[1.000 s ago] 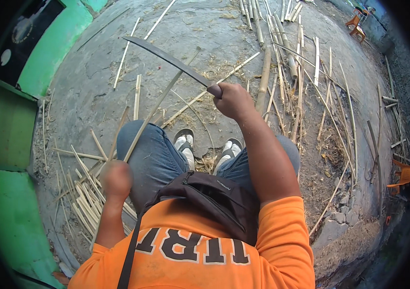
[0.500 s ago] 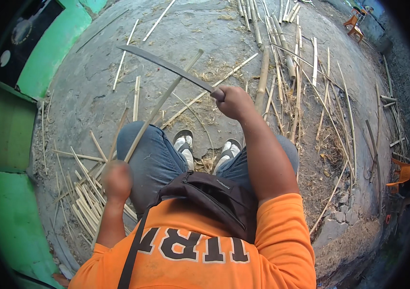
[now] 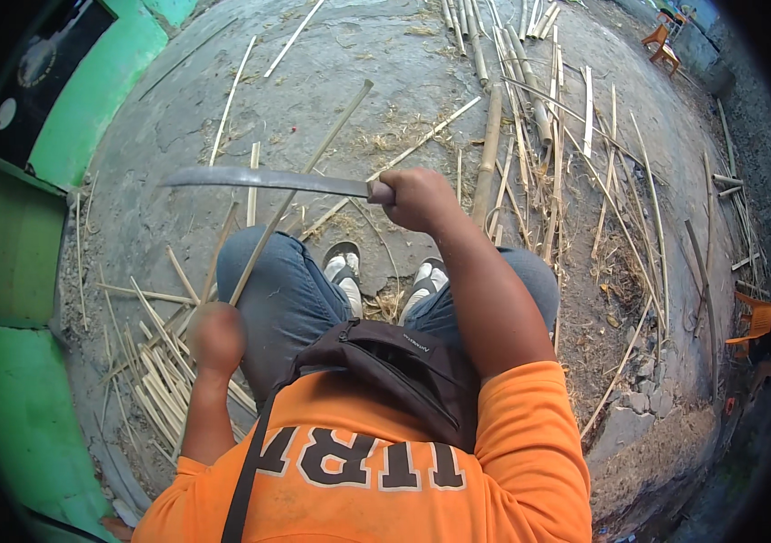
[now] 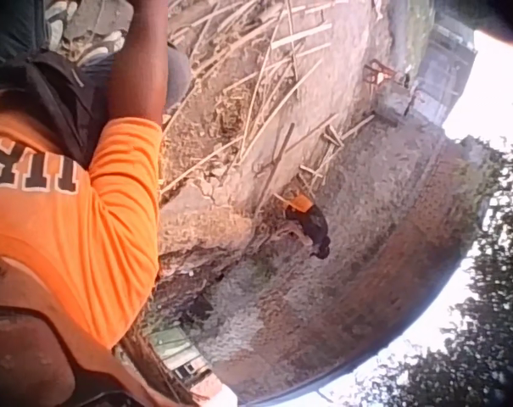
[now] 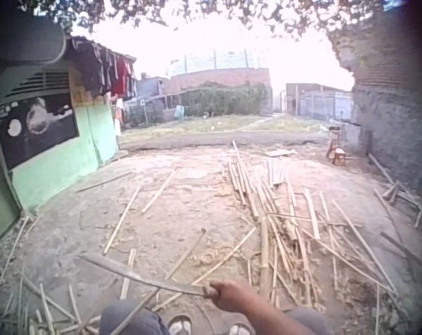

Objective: The person uses a large blade to shave and thin down long strips of bamboo, holding the bamboo in their left hand and drawing the blade across the surface with their right hand while seated outdoors.

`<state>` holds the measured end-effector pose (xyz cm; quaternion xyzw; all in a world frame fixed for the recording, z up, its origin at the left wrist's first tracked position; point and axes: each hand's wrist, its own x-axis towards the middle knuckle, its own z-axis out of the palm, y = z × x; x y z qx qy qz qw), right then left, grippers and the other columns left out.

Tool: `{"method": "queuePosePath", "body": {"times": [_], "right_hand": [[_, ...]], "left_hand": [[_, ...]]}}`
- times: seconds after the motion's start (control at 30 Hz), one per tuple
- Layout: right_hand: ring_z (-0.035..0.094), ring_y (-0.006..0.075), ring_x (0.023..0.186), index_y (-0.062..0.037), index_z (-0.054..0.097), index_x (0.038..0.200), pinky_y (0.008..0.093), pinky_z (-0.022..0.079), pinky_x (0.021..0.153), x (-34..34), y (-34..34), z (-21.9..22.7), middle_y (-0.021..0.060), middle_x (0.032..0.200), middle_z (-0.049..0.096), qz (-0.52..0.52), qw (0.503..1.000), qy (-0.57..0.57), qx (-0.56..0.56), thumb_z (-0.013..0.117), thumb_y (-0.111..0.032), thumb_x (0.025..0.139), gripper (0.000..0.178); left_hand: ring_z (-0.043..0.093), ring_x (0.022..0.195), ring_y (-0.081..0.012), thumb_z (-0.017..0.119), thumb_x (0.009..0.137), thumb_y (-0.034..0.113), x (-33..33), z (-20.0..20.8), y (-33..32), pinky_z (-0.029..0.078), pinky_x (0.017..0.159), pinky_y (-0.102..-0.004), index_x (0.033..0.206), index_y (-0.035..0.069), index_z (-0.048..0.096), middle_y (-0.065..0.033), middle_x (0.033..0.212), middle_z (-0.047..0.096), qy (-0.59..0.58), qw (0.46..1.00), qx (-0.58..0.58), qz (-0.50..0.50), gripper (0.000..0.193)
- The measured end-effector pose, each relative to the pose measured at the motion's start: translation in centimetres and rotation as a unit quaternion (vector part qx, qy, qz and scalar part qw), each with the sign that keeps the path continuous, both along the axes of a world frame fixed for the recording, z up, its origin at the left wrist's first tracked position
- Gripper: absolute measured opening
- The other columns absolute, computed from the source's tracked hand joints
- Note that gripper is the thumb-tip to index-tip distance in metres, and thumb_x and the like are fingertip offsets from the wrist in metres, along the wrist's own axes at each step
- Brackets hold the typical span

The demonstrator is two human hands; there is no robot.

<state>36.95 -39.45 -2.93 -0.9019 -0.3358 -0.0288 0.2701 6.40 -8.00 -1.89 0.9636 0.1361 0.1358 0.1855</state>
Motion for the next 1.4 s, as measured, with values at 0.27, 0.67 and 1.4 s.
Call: {"method": "queuePosePath", "body": {"times": [0.27,0.67,1.4], "right_hand": [[0.072,0.0415,0.093,-0.0107,0.075,0.104,0.0467,0.056,0.082,1.2,-2.0,-1.2,0.0205,0.095,0.075,-0.089,0.976,0.182,0.074,0.067,-0.018,0.085,0.022],[0.069,0.043,0.08,-0.0109,0.072,0.092,0.0499,0.055,0.071,1.9,-1.6,0.3,0.0191,0.084,0.071,-0.044,0.996,0.06,0.043,0.071,-0.019,0.085,0.01],[0.072,0.0396,0.083,-0.0113,0.075,0.099,0.0483,0.056,0.075,1.9,-2.4,-1.2,0.0188,0.087,0.074,-0.116,0.988,0.085,0.059,0.069,-0.018,0.085,0.016]], "left_hand": [[0.062,0.07,-0.0516,0.048,0.112,0.042,0.4,1.0,-0.9,0.047,0.061,-0.0586,0.083,0.004,0.055,-0.0249,0.07,0.062,0.033,0.998,0.037,0.024,0.048],[0.061,0.069,-0.0525,0.048,0.112,0.041,0.7,0.5,-0.5,0.045,0.06,-0.0577,0.082,0.003,0.054,-0.0257,0.07,0.061,0.005,1.0,-0.009,-0.003,0.049],[0.062,0.069,-0.0518,0.049,0.112,0.039,0.7,0.9,-0.7,0.046,0.06,-0.0577,0.082,0.003,0.055,-0.0254,0.07,0.061,0.023,0.999,0.037,0.005,0.047]]}}
